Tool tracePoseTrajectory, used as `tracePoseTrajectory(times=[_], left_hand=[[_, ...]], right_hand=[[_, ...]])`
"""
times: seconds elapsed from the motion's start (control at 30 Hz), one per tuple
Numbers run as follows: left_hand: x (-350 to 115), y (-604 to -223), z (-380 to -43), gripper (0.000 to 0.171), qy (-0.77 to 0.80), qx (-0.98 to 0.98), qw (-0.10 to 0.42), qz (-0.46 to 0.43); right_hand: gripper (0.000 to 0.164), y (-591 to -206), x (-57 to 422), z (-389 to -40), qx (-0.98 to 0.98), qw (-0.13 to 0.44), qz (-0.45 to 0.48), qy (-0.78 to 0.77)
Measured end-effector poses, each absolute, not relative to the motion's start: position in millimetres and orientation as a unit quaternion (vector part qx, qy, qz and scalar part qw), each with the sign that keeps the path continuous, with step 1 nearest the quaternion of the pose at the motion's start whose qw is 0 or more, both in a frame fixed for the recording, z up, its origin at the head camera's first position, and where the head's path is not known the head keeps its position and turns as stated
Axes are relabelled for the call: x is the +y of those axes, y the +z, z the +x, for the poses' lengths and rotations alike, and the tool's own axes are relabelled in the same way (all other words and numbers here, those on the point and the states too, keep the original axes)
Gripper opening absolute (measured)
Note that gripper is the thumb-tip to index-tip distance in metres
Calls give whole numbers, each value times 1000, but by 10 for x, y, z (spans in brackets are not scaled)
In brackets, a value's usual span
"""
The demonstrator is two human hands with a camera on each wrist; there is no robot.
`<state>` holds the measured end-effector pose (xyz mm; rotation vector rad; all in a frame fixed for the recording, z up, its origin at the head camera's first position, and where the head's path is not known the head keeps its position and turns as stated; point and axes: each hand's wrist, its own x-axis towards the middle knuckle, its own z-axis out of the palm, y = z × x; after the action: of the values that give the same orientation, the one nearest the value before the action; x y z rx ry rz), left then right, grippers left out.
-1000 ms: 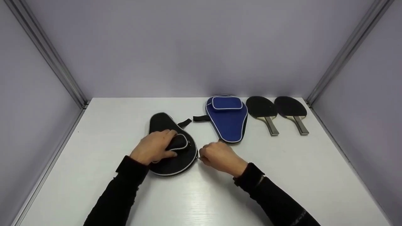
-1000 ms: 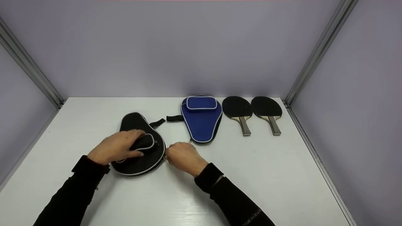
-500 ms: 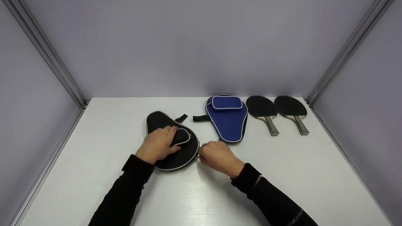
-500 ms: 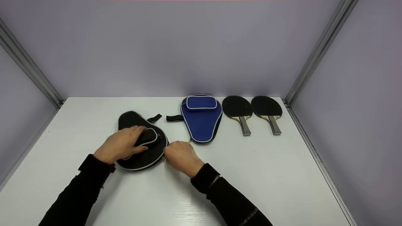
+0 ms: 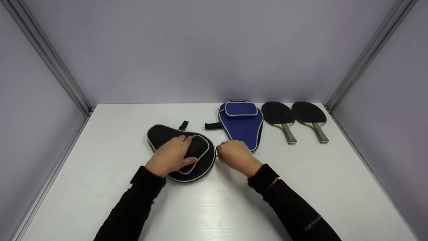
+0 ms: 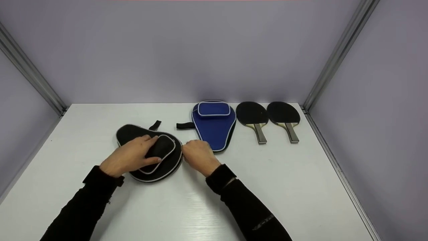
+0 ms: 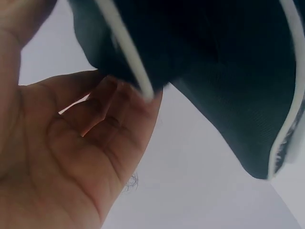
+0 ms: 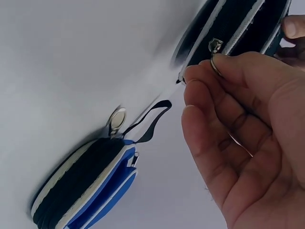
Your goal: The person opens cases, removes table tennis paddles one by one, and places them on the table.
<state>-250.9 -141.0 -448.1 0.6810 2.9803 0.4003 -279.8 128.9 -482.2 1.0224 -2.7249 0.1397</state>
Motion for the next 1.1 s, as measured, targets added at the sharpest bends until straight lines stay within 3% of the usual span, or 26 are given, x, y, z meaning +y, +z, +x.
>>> tracePoseTrajectory(times=[0.37,0.57,0.9,1.1], left_hand=[[-1489,-4435,-2480,72,111,957,8,266],[-1659,-4429,-2576,85,53,958,20,280],[-1943,-4605,-2698,110,81,952,89,281],[-1973,-4693,-2690,116,95,952,105,273]], right_hand=[[9,-4800,1396,-3066,-948,85,300,66],[9,-4792,1413,-3074,-951,60,295,70],[14,-4792,1407,-3051,-950,58,299,74],[17,-4780,1410,-3030,-950,48,299,79]])
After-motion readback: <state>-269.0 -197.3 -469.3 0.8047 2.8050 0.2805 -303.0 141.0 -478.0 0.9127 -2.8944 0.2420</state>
